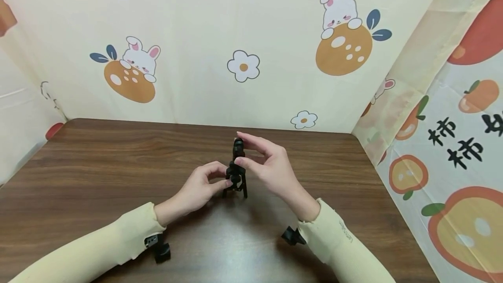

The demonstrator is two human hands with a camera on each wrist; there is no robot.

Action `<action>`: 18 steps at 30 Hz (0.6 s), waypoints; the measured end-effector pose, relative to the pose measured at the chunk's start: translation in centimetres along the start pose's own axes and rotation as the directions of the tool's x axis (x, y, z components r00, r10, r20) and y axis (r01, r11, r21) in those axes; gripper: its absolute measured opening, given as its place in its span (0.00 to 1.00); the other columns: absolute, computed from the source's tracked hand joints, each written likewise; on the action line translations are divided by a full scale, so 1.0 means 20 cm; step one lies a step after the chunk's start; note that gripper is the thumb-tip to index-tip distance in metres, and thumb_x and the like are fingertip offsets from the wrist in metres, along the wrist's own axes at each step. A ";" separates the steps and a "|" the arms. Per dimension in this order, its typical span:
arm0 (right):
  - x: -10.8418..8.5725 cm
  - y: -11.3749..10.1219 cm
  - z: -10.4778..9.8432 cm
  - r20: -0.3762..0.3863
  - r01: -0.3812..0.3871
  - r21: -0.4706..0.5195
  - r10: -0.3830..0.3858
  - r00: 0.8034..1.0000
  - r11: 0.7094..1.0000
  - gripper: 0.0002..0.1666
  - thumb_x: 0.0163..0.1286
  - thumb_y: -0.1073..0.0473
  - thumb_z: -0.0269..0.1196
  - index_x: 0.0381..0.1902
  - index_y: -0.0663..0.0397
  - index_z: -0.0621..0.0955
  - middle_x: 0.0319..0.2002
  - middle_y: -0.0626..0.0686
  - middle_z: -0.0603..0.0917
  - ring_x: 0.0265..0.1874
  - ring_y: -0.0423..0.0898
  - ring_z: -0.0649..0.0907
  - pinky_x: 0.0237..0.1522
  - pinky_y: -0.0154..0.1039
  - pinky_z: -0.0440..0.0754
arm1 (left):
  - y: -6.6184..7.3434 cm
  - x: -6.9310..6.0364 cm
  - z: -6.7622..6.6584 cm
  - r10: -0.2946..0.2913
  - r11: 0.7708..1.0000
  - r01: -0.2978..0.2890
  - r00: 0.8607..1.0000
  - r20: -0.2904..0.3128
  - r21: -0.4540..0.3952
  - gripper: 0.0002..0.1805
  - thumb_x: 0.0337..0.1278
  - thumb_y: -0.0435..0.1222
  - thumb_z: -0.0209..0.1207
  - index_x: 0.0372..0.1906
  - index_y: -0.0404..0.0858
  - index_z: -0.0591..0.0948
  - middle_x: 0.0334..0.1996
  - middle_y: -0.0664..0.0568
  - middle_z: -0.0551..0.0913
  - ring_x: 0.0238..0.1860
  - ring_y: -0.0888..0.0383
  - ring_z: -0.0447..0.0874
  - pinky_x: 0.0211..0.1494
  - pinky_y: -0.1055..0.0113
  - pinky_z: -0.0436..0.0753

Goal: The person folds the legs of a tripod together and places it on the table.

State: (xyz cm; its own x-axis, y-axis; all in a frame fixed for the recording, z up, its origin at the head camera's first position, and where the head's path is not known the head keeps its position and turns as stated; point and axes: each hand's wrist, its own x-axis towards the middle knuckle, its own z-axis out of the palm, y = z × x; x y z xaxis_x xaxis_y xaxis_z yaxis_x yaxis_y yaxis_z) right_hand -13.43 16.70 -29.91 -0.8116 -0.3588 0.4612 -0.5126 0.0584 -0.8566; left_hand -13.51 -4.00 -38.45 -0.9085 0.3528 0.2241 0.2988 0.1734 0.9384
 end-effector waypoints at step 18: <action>-0.16 0.22 -0.10 0.055 -0.284 -0.096 0.290 0.956 0.954 0.17 0.65 0.66 0.69 0.52 0.62 0.84 0.49 0.59 0.86 0.50 0.53 0.85 0.50 0.41 0.83 | 0.01 0.00 0.00 -0.032 0.999 0.032 0.999 0.008 -0.008 0.07 0.57 0.32 0.69 0.40 0.43 0.85 0.39 0.58 0.86 0.48 0.59 0.84 0.55 0.56 0.80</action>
State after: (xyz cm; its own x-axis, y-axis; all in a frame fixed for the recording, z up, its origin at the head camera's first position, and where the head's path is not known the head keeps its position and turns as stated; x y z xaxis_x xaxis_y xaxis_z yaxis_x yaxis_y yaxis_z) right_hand -13.62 19.96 -34.80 -0.9087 -0.3769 0.1798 -0.2855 0.2467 -0.9261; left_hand -13.51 -4.02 -38.22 -0.9154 0.3540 0.1918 0.2669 0.1770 0.9473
